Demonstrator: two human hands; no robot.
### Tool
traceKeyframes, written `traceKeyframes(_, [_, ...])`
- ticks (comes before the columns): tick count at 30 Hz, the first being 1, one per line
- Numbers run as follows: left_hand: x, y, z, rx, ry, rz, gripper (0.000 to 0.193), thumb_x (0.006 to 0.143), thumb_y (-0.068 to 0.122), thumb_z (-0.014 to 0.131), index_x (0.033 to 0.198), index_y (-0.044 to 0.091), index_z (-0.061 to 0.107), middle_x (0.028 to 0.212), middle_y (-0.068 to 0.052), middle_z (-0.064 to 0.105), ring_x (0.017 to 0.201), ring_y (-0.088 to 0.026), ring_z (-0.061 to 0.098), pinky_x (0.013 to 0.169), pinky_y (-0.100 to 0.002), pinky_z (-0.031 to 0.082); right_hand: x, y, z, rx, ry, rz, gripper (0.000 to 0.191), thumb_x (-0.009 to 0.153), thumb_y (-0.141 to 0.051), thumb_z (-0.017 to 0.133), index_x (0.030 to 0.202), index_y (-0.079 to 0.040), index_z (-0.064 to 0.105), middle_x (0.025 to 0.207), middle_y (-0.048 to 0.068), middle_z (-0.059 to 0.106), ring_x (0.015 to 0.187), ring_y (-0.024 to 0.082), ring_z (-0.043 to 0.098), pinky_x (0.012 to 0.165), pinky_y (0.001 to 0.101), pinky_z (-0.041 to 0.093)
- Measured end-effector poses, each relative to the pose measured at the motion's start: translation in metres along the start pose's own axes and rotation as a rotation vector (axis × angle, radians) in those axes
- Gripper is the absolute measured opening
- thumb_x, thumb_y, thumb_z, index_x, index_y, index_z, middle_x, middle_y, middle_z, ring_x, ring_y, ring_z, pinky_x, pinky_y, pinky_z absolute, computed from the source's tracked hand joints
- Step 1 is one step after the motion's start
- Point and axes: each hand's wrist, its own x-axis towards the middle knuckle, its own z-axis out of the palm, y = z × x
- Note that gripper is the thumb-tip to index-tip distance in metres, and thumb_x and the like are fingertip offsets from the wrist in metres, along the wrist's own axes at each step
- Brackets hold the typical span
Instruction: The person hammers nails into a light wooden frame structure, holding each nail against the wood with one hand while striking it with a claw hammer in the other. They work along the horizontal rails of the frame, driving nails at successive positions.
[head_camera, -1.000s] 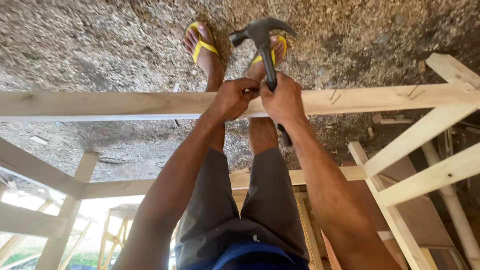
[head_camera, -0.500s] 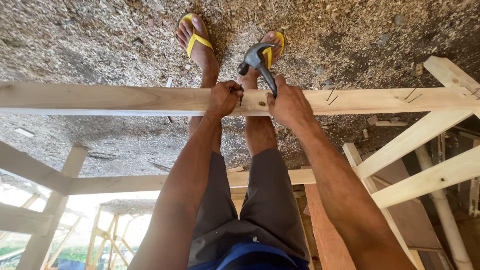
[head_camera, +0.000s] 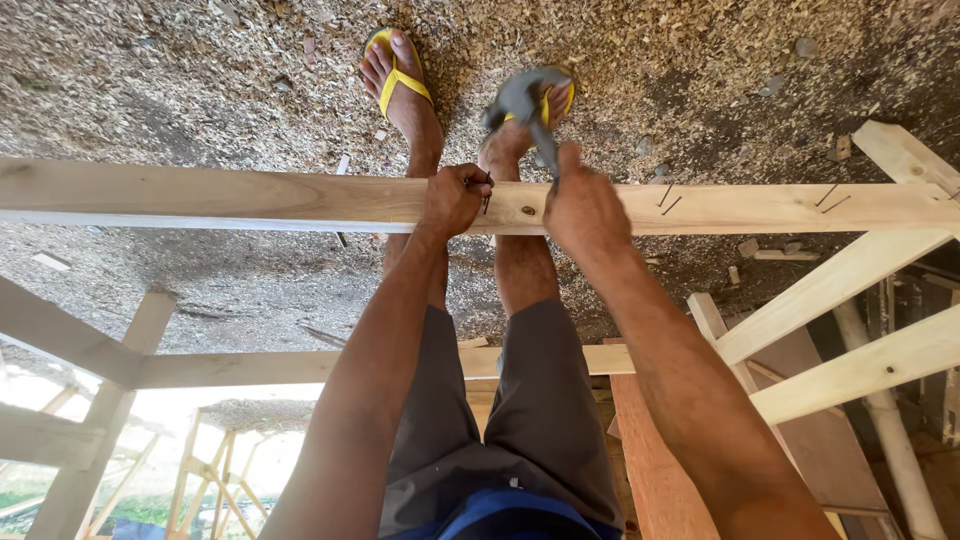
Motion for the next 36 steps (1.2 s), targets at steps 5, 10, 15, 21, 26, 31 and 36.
traceKeyframes(5, [-0.002,0.01,-0.004,0.062,-0.018,-0.029,0.018,0.088,0.017,0.075,0.103,0.008,0.079,0.087,-0.012,0.079,0.077,-0.02,0.074,0.076,-0.036,0.057,0.005,-0.001,-0.016,-0.149,-0.175,0.012,0.032,0.1,-0.006,0.051,0.131,-0.004,0.042,0.074,0.013,0.062,0.056,0.026,0.065,0.043,0.0418,0.054])
traceKeyframes(10, [-0.004,0.008,-0.004,0.032,-0.034,-0.06,0.018,0.089,0.018,0.073,0.104,0.009,0.078,0.088,-0.012,0.079,0.081,-0.024,0.077,0.08,-0.037,0.059,0.005,0.007,-0.049,0.129,0.259,-0.033,0.035,0.103,-0.01,0.053,0.134,0.002,0.041,0.087,0.014,0.065,0.064,0.023,0.068,0.048,0.0368,0.059])
traceKeyframes(15, [-0.001,0.004,-0.003,0.134,-0.001,0.011,0.019,0.086,0.022,0.078,0.1,0.011,0.08,0.093,-0.016,0.077,0.088,-0.03,0.075,0.083,-0.041,0.057,-0.011,-0.023,-0.021,-0.232,-0.252,0.041,0.047,0.109,-0.01,0.04,0.154,-0.009,0.026,0.085,0.017,0.066,0.071,0.027,0.067,0.06,0.0471,0.057])
traceKeyframes(21, [0.004,0.0,-0.002,0.21,0.009,0.089,0.018,0.084,0.023,0.078,0.098,0.012,0.081,0.094,-0.016,0.077,0.089,-0.033,0.074,0.085,-0.044,0.056,0.003,-0.002,-0.069,0.008,0.12,-0.02,0.042,0.099,-0.011,0.062,0.136,0.0,0.046,0.085,0.017,0.068,0.067,0.027,0.07,0.059,0.0444,0.06])
traceKeyframes(26, [0.001,0.004,-0.003,0.175,0.027,0.117,0.018,0.087,0.024,0.074,0.099,0.012,0.08,0.095,-0.016,0.077,0.088,-0.033,0.075,0.084,-0.043,0.058,0.005,-0.004,-0.039,0.07,0.451,-0.102,0.067,0.091,-0.008,0.064,0.148,0.01,0.034,0.093,0.023,0.071,0.08,0.035,0.073,0.067,0.0467,0.06])
traceKeyframes(31, [0.003,0.014,-0.006,0.227,0.025,0.109,0.018,0.083,0.025,0.076,0.095,0.012,0.08,0.094,-0.016,0.077,0.088,-0.033,0.074,0.082,-0.044,0.058,0.002,-0.007,-0.008,-0.077,-0.308,0.15,0.068,0.1,-0.005,0.045,0.164,-0.007,0.02,0.108,0.025,0.072,0.092,0.04,0.076,0.077,0.0554,0.059])
traceKeyframes(36, [0.002,0.015,-0.005,0.236,0.0,0.103,0.018,0.084,0.025,0.077,0.096,0.012,0.08,0.096,-0.015,0.077,0.089,-0.033,0.075,0.085,-0.043,0.059,0.013,0.016,-0.047,-0.037,0.372,-0.159,0.047,0.102,-0.01,0.068,0.139,0.007,0.045,0.088,0.021,0.07,0.08,0.037,0.073,0.066,0.0472,0.056])
